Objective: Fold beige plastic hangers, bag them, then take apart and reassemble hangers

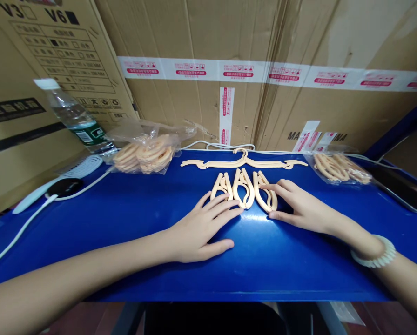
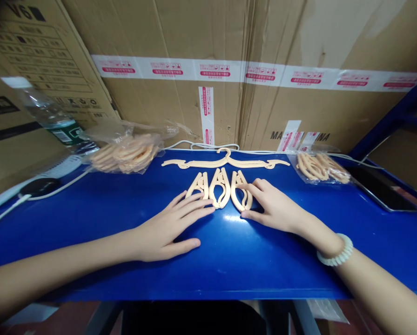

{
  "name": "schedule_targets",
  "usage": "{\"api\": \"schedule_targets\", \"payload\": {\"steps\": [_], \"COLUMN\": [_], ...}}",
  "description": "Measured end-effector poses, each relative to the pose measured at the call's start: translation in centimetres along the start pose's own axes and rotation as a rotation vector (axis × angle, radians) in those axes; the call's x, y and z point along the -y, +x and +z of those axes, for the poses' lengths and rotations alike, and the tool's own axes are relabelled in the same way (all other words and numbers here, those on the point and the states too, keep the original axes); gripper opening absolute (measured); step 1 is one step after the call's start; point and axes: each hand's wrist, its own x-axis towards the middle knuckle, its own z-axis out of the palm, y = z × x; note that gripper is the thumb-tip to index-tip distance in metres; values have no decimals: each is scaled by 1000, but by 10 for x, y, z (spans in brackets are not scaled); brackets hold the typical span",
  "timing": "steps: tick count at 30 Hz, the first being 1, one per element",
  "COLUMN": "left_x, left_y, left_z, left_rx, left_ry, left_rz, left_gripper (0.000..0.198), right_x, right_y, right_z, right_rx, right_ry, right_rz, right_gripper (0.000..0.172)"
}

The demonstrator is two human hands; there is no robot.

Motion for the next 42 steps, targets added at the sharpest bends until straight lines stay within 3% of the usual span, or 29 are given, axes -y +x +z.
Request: {"api": "schedule_targets", "payload": {"steps": [14, 24, 32, 42], "left_x": [0, -3, -2, -6], "left_y": [1, 0, -3, -4], "left_z": [1, -2, 3, 3], "left_rx": [23, -20, -121, -143], "left_ry": [90, 62, 179, 242], "left_rz": [44, 49, 44, 28], "left_gripper": [67, 68, 61, 56], "right_x": [6, 8, 8, 13], "right_y": [2, 1, 2, 2], "right_z": [8, 11, 12, 14], "right_rx": [-84, -94, -91, -104], "right_ry": [-54, -63, -101, -126], "right_rz": [-6, 3, 4, 26], "right_gripper": [61, 61, 61, 60]}}
